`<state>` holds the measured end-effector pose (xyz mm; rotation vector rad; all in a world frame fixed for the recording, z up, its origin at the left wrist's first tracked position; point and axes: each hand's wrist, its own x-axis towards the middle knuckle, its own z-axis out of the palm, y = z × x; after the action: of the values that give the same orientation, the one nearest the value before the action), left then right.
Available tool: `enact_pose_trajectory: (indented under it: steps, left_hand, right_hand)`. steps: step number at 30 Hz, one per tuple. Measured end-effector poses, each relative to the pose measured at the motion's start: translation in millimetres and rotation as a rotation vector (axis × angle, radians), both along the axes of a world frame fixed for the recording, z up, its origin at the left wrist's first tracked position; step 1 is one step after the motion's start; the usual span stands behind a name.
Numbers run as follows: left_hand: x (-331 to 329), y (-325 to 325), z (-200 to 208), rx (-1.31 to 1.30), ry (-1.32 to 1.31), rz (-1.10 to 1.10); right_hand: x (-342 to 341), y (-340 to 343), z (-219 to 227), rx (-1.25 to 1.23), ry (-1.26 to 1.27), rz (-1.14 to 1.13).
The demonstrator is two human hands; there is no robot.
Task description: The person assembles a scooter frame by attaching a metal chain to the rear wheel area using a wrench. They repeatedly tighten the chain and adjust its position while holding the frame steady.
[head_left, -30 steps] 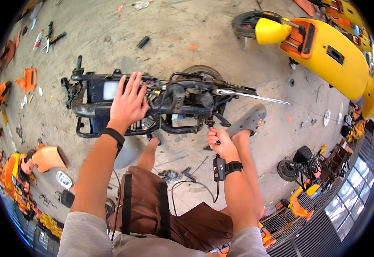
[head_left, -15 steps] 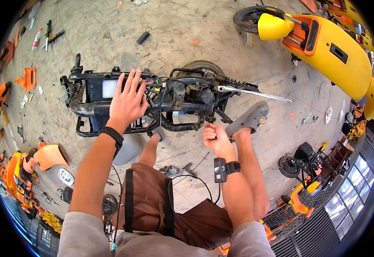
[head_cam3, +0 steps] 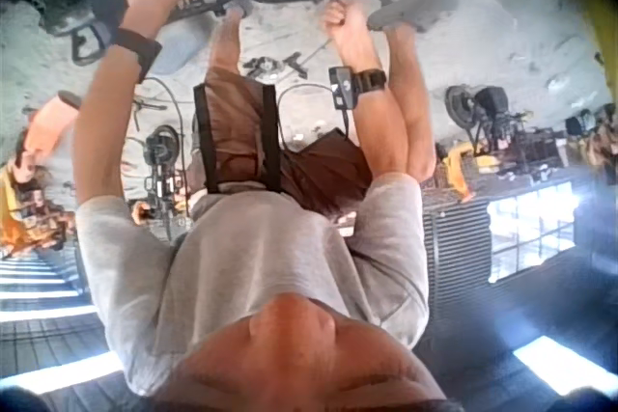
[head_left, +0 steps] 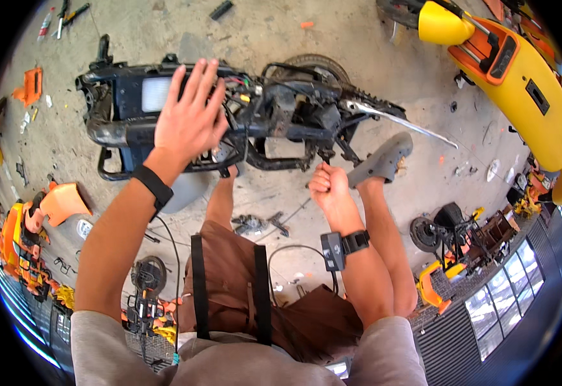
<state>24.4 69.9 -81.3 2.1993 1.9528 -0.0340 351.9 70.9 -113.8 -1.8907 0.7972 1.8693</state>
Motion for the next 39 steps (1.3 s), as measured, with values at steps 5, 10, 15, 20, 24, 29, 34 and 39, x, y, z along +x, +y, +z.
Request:
enact_pose_trajectory:
  steps: [5,10,15,20,24,29,34,39]
  left_hand:
    - [-1.5,-0.9,1.9,-0.020,0.025,0.001]
    - [-1.8,0.3,2.3,-0.029,0.052,-0.007]
    - [-1.0,1.1,4.7,-0.033,0.056,-0.012]
    - [-0.4,0.9,1.2,-0.043,0.013,-0.003]
    - [-2.4,-1.6,-0.5,-0.044,0.007,0.006]
    - [-5.0,5.3,0.8,-0.024,0.038,-0.017]
    - [-2.0,5.7,7.6,-0.090,0.033,0.000]
    - [7.6,9.6,10.1,-0.085,0.098,-0.030]
  right_hand:
    - [-2.0,1.0,-4.2,0.016,0.051,0.040]
    - [-7.5,11.3,12.7,-0.087,0.070,-0.101]
    - [16.7,18.5,7.5,-0.229,0.388,-0.353]
    - [-0.1,17.2,9.5,-0.161,0.117,-0.248]
    - [-0.1,13.0,1.4,-0.150,0.077,-0.192]
    - [-25.2,5.5,-8.0,-0.061,0.014,-0.083]
    - [-36.5,9.2,-5.8,-0.070,-0.040,-0.054]
    - [-30.5,14.0,-3.3,-0.109,0.003,-0.141]
